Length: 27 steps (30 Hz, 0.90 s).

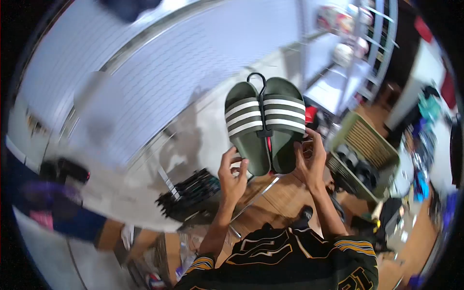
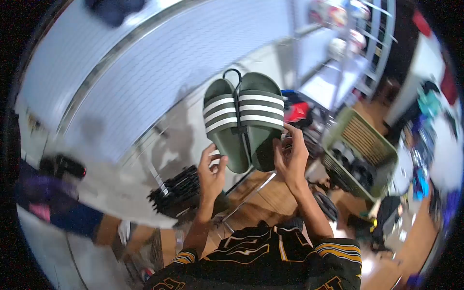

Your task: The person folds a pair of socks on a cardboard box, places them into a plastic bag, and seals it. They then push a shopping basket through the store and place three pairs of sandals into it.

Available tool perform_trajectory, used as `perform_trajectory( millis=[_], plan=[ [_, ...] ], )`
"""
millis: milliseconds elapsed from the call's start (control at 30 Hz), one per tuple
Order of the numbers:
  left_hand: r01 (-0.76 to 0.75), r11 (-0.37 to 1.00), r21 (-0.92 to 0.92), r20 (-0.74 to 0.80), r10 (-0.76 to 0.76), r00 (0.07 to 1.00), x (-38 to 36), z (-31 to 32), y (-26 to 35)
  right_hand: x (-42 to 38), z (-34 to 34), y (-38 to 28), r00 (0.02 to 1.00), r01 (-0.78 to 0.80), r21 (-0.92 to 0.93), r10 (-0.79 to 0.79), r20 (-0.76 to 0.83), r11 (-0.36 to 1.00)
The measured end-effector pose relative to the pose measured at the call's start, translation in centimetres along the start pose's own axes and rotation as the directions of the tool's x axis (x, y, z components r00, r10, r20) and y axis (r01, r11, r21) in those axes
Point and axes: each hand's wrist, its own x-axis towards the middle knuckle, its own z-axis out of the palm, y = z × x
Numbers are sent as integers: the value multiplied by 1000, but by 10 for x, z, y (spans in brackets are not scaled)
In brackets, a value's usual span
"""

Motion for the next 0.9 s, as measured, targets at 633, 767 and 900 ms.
perform_trajectory(
  millis=[633,767,900],
  plan=[
    [-40,889,456,779,-376,502,-14,599,-223,8,-362,462,672,-737,-339,579,-462,585],
    [-21,793,608,723,-543,426,-7,639,-274,22,-363,535,525,-851,-236,774,-354,469],
    [-9,679,734,624,-670,402,-4,659,-295,30,-348,573,398,-914,-201,870,-289,352]
  ],
)
